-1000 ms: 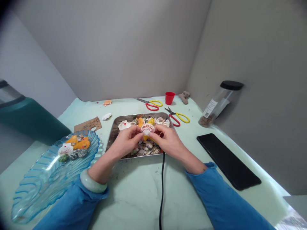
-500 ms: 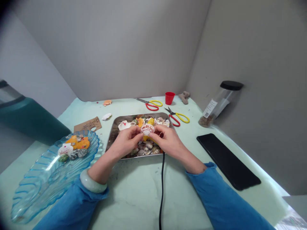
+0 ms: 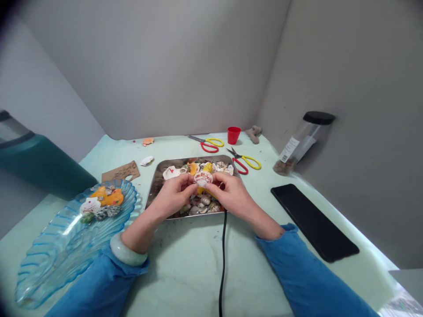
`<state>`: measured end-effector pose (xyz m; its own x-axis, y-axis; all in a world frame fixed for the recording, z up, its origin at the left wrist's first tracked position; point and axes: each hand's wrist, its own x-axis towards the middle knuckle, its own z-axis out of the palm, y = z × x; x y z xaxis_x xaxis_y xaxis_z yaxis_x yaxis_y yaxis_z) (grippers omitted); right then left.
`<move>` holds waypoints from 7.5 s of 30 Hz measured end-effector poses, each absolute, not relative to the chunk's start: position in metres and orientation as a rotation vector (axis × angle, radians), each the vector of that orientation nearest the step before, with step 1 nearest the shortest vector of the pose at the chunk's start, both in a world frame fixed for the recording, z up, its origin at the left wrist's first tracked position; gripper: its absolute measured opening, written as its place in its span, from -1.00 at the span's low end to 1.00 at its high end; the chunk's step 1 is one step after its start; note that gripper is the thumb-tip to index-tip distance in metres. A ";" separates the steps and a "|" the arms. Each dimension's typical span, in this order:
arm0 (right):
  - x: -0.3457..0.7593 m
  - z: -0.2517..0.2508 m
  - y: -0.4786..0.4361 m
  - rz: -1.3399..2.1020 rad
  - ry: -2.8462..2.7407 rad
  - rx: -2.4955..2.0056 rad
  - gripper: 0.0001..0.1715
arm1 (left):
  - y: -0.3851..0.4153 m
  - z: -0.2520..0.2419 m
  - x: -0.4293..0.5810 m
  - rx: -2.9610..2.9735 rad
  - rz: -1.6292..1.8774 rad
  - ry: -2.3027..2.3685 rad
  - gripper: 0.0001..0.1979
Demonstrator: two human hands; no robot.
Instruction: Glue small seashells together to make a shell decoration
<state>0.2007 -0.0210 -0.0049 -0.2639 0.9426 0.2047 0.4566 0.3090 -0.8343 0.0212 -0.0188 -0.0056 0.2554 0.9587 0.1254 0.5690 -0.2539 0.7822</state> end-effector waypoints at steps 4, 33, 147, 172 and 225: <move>0.201 -0.006 -0.021 0.855 -1.858 -1.255 -0.68 | -0.019 -0.005 0.021 1.912 0.815 1.387 -0.84; 0.202 -0.010 -0.020 0.825 -1.885 -1.257 -0.69 | -0.019 -0.004 0.022 2.012 0.781 1.460 -0.85; 0.201 -0.011 -0.020 0.899 -1.786 -1.192 -0.69 | -0.019 -0.004 0.021 1.950 0.896 1.351 -0.84; 0.201 -0.010 -0.019 0.868 -1.812 -1.205 -0.73 | -0.023 0.002 0.023 1.967 0.866 1.372 -0.75; 0.200 -0.006 -0.022 0.844 -1.867 -1.216 -0.72 | -0.026 0.005 0.024 2.029 0.809 1.384 -0.76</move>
<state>0.2004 -0.0221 -0.0059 -0.2760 0.9340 0.2269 0.4465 0.3337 -0.8302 0.0240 -0.0256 0.0047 0.2891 0.9417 0.1720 0.6115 -0.3199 0.7237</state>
